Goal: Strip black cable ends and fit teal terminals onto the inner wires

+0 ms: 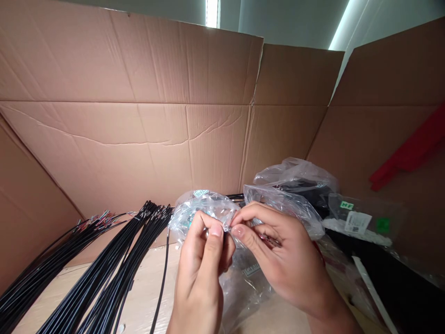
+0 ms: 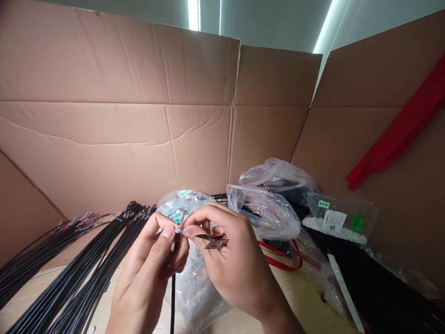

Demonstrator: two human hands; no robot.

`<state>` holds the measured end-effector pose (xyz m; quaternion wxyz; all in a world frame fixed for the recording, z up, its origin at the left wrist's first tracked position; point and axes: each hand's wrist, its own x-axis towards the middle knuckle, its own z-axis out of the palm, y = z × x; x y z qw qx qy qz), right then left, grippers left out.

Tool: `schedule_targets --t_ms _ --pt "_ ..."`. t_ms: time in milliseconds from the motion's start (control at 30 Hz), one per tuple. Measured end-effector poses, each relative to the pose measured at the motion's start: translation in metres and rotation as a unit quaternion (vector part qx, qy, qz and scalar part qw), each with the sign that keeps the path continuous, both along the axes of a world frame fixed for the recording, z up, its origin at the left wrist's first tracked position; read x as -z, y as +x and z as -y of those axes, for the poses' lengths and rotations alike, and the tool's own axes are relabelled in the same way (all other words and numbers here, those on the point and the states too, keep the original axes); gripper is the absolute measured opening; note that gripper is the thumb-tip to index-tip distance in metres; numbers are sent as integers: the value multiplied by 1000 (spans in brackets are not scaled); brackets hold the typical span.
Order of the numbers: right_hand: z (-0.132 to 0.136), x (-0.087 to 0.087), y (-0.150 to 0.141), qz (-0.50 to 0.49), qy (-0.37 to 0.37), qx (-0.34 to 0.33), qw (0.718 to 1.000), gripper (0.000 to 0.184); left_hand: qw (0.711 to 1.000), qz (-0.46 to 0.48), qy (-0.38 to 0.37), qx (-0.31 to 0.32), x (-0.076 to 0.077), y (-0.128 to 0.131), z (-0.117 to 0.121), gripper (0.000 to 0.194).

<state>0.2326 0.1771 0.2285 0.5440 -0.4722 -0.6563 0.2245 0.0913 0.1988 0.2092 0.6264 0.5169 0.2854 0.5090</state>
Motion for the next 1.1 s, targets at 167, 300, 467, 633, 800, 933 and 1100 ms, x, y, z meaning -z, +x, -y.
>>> schedule_targets --t_ms 167,300,467,633,800,933,1100 --pt "-1 -1 1 2 11 8 1000 13 996 -11 83 -19 -1 3 0 19" --pt "-3 -2 3 -10 28 14 999 17 997 15 52 55 -3 0 -4 20" --pt "-5 -1 7 -28 34 44 998 16 996 30 18 78 -3 -4 -11 17" --pt "-3 2 11 -91 116 107 983 13 999 -1 19 29 -4 -1 -14 18" --pt "-11 7 20 -171 133 -32 976 15 998 17 5 56 -5 -1 -11 19" --pt "-20 10 24 -303 71 -147 939 15 995 32 -6 89 -5 -3 -9 20" --pt "-24 12 20 -319 -4 -247 915 26 988 47 -28 145 -4 -2 -8 28"
